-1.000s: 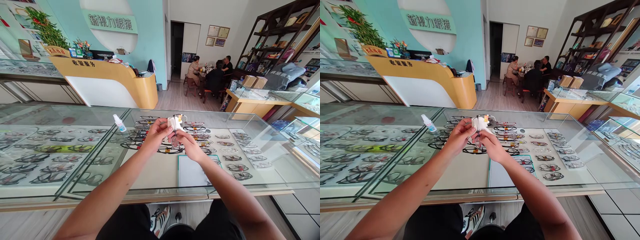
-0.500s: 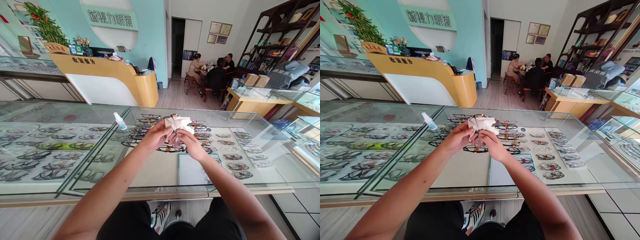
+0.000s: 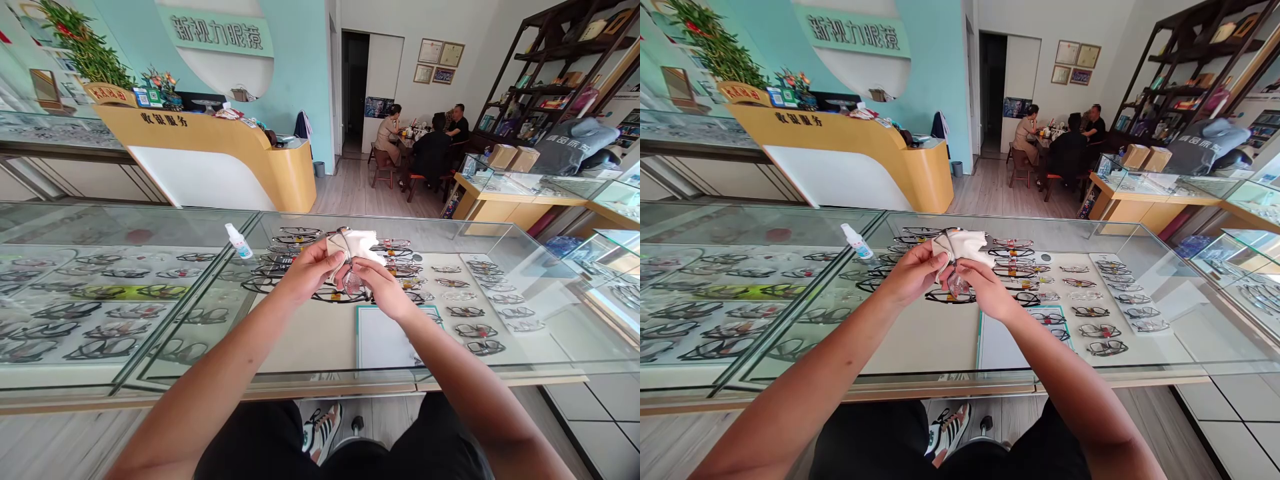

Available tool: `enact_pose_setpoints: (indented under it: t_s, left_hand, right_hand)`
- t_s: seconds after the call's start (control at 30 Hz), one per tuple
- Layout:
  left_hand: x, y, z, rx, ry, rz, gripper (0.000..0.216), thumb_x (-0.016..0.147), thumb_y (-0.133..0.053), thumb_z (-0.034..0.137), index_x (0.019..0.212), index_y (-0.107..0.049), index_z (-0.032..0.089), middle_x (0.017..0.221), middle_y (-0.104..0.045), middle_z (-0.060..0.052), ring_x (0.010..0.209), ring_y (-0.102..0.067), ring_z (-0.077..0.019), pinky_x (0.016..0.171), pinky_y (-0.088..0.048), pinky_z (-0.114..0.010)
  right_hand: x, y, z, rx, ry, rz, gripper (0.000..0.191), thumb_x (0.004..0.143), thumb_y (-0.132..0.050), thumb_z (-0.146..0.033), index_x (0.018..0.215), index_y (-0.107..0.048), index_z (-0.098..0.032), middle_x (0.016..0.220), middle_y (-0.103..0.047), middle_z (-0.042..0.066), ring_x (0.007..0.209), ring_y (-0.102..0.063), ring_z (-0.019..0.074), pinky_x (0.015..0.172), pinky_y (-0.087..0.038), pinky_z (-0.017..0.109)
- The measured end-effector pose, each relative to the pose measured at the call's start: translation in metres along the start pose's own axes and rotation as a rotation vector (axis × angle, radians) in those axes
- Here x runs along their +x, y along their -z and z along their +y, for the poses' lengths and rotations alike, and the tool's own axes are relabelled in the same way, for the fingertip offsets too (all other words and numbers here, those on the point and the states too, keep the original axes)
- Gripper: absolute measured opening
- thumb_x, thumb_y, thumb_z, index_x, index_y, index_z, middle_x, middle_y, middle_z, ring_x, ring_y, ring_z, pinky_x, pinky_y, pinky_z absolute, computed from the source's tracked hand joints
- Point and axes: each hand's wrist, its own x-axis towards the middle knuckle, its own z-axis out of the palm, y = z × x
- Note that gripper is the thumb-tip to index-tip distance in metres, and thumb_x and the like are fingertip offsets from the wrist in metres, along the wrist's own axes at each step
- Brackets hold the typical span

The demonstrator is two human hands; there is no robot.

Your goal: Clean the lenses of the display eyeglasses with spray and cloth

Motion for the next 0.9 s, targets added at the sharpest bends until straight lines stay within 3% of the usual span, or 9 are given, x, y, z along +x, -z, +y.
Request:
enact_pose_setpoints:
  t_s: [0.2,0.4,0.67,0.9]
  left_hand:
    - [0.0,-0.002,0.005,0.041,-0.014,0.034,0.043,0.089,-0.093,0.042,0.113,-0.069,0.017,0.062,-0.065,0.004,0.05,-0.064,-0.0153,0.051,-0.057,-0.027]
    - [0.0,-0.001,0.008,0.015,-0.019,0.014,0.04,0.085,-0.096,0.04,0.102,-0.069,0.017,0.07,-0.067,0.002,0.051,-0.063,-0.0146,0.049,-0.056,-0.028]
    - [0.0,-0.004,0.0,-0.003,-0.053,0.035,0.046,0.096,-0.083,0.061,0.089,-0.062,0.02,0.063,-0.057,0.004,0.052,-0.061,-0.014,0.055,-0.056,-0.028]
    - [-0.002,-0.006,0.008,0.085,-0.054,0.027,0.038,0.092,-0.09,0.049,0.099,-0.068,0.019,0.064,-0.065,0.003,0.054,-0.065,-0.0157,0.059,-0.057,-0.029]
  right_hand:
    - [0.001,0.001,0.0,-0.062,0.039,-0.008,0.036,0.11,-0.052,-0.043,0.093,-0.075,-0.021,0.091,-0.075,0.005,0.081,-0.061,0.0191,0.081,-0.05,0.034]
    - [-0.001,-0.001,-0.004,-0.125,0.056,-0.027,0.037,0.109,-0.052,-0.045,0.093,-0.076,-0.021,0.091,-0.074,0.005,0.083,-0.06,0.0195,0.085,-0.052,0.035]
    - [-0.001,-0.002,-0.009,-0.031,0.026,0.027,0.034,0.105,-0.055,-0.046,0.09,-0.073,-0.022,0.087,-0.073,0.004,0.079,-0.058,0.0189,0.08,-0.047,0.034]
    - [-0.001,-0.001,-0.01,-0.056,0.04,0.026,0.034,0.106,-0.054,-0.043,0.089,-0.074,-0.021,0.087,-0.074,0.004,0.081,-0.059,0.0194,0.082,-0.049,0.035]
